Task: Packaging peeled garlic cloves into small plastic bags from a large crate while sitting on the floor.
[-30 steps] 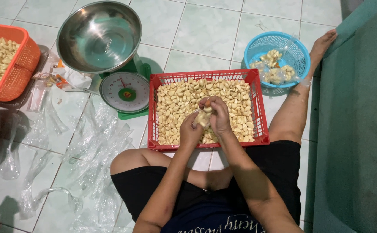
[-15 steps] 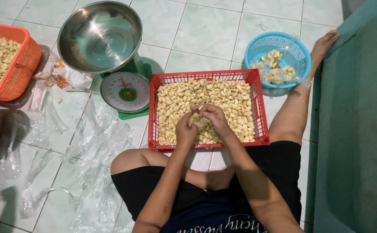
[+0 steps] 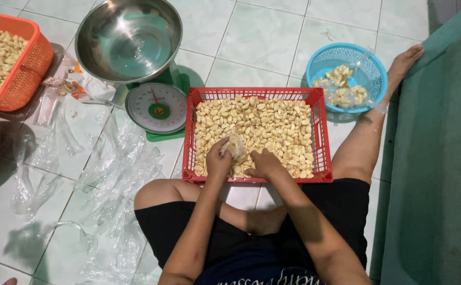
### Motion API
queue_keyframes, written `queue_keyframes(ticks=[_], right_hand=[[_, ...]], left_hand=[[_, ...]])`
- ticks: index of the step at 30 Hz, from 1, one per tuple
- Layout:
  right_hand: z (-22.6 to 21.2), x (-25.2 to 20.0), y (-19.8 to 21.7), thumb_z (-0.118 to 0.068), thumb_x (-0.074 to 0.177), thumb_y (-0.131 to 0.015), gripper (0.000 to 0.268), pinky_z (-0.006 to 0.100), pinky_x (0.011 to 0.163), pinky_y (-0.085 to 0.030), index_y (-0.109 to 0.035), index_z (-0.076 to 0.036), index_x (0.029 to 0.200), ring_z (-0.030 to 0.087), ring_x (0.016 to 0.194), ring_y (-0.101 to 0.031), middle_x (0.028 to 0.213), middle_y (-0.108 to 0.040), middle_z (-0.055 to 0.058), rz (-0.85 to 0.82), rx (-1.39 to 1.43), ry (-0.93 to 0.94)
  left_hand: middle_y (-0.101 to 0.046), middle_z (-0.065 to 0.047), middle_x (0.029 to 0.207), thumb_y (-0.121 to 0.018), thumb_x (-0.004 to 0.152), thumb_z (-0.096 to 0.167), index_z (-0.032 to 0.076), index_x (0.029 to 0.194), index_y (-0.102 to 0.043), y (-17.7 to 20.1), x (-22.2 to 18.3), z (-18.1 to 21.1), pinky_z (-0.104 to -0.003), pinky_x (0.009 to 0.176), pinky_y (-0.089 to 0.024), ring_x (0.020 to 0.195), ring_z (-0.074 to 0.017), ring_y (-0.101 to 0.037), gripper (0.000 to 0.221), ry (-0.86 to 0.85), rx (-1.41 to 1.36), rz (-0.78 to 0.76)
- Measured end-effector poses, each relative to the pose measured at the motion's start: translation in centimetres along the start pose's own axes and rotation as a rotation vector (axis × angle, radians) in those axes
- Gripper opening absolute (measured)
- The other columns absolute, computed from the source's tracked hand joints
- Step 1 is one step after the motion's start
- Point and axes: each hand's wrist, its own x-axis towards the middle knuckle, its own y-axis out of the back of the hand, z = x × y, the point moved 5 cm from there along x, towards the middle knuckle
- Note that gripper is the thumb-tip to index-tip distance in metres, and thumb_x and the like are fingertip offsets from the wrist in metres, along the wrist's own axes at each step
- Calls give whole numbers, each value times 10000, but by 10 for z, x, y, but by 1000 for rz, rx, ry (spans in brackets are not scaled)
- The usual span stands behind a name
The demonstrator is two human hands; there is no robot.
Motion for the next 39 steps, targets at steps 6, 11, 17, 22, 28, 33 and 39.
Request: queue_keyframes(ticks=[6, 11, 17, 22, 28, 33, 39], right_hand=[[3, 24, -17, -611, 777, -810, 852, 589, 1026, -502, -499, -180, 1443, 567, 1262, -554, 1389, -501, 299, -26, -77, -27], [1, 31, -19, -616, 786, -770, 808, 554, 1015, -508, -550, -164, 1418, 511, 1236, -610, 1323, -593, 286, -52, -110, -3], [-19, 9, -6, -484, 804, -783, 693, 572, 977, -520, -550, -120, 1346, 513, 1182, -636, 1273, -597, 288, -27, -50, 134], [-15, 22, -14, -409, 790, -811, 628, 555, 980, -517, -551, -111, 1278, 500, 1162, -644, 1219, -601, 267, -22, -37, 185], [-6, 14, -13, -363, 744, -810, 596, 541, 982, -513, -590, -121, 1242, 456, 1154, -665, 1127, -692, 266, -21, 30, 127], [24, 26, -24, -209, 676, -770, 280, 437, 653, -542, -733, -135, 943, 316, 769, -694, 789, -645, 127, 125, 523, 115], [-7, -28, 36, -11, 835, -642, 248, 201, 425, -556, -623, 12, 1081, 157, 615, -687, 781, -570, 46, -9, 1332, 199]], left_hand=[[-713, -34, 1234, -550, 808, 43, 239, 1284, -737, -11, 0, 14, -209, 717, -534, 739, -65, -599, 547, 42, -38, -43], [-708, -114, 1224, -551, 796, 18, 195, 1272, -745, 0, 4, 16, -295, 845, -551, 1013, -218, -684, 544, -98, -22, 18], [-693, -156, 1230, -547, 797, 8, 141, 1276, -736, 4, -2, 1, -337, 919, -542, 1160, -297, -664, 532, -133, -26, 52], [-691, -186, 1204, -542, 790, -11, 122, 1265, -737, 3, 3, -13, -383, 945, -533, 1169, -362, -653, 531, -177, -34, 64], [-692, -182, 1214, -530, 785, -27, 97, 1256, -736, 7, -5, -3, -368, 971, -524, 1195, -328, -648, 528, -133, -115, 51], [-674, -172, 1217, -534, 790, -27, 116, 1275, -733, 6, -2, -10, -344, 917, -545, 1117, -310, -683, 543, -109, -140, 34], [-668, -125, 1246, -504, 798, -35, 140, 1299, -729, 7, -8, -1, -278, 849, -557, 976, -142, -675, 576, -57, -177, 37]])
